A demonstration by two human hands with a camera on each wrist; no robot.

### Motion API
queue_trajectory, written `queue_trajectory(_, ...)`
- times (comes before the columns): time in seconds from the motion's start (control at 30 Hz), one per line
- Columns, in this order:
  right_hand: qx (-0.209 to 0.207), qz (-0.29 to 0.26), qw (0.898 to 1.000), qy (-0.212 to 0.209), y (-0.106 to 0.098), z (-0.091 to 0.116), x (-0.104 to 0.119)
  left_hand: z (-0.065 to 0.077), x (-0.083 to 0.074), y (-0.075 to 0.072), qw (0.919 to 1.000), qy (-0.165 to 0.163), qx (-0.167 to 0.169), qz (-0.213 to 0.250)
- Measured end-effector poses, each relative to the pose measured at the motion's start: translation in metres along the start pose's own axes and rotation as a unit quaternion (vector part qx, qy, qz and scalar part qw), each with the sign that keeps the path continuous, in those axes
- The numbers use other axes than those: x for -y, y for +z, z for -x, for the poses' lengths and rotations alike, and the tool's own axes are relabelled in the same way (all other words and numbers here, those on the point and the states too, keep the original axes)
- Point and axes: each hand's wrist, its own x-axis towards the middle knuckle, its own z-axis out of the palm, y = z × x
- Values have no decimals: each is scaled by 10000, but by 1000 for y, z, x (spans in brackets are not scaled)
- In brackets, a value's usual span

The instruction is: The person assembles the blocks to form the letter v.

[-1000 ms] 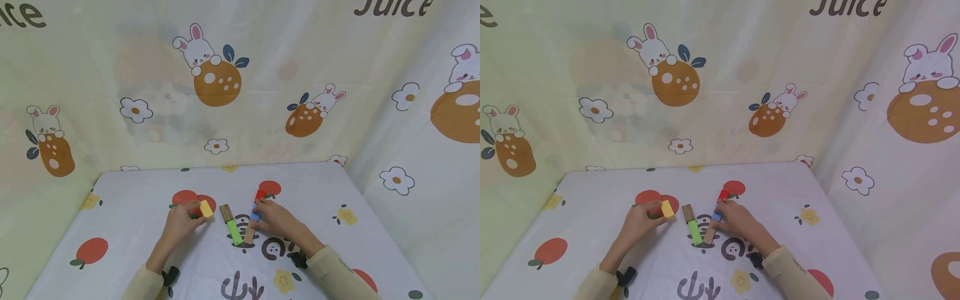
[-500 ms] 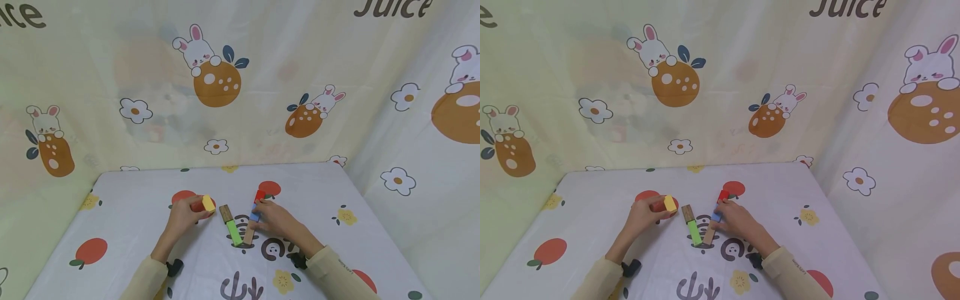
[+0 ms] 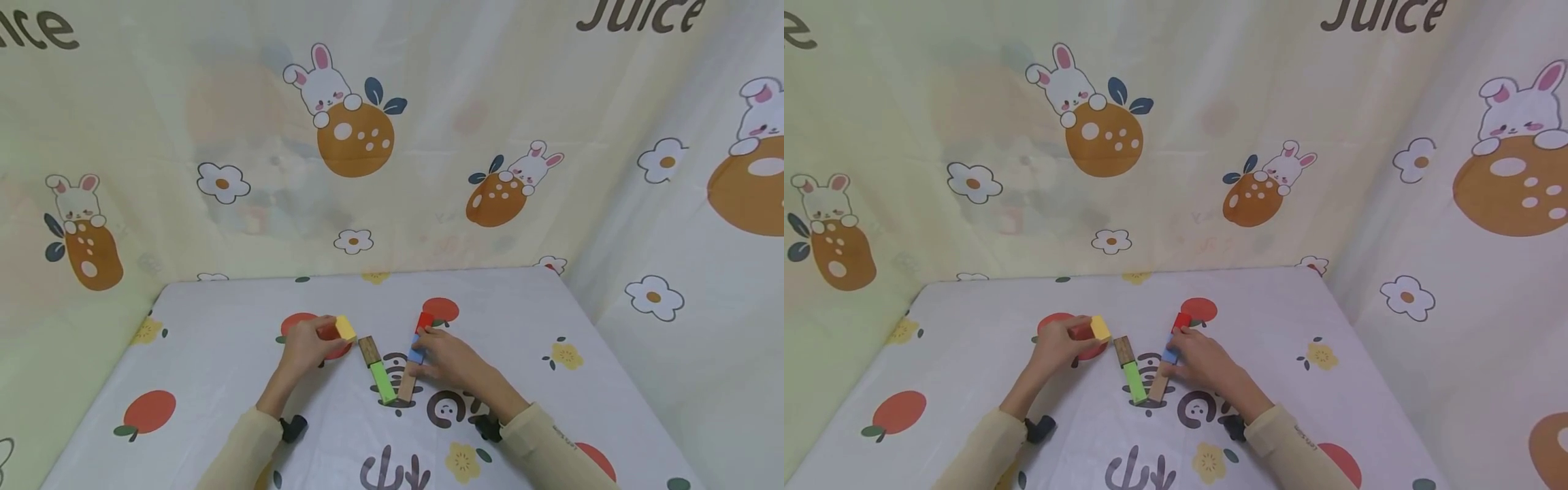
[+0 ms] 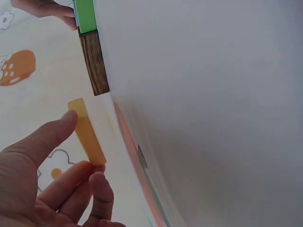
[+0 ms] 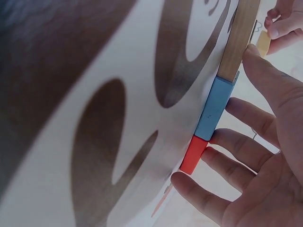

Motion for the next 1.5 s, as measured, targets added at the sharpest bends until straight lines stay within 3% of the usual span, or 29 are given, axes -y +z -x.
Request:
queue_trajectory(0.43, -23, 10, 10000, -36, 0, 2, 2, -11, -4, 10, 9992, -353, 155, 98)
queue_trajectory(0.87, -14, -6, 10000, 33, -2, 1, 4, -24, -8, 17, 9987, -217, 433, -162)
queue_trajectory(1.1, 20, 16, 10000, 83, -2, 2, 4, -27, -8, 18, 9976, -317, 603, 81)
queue_trajectory(1.5, 0, 55, 10000, 55, -1, 0, 2, -29, -6, 21, 9969, -315, 714, 58)
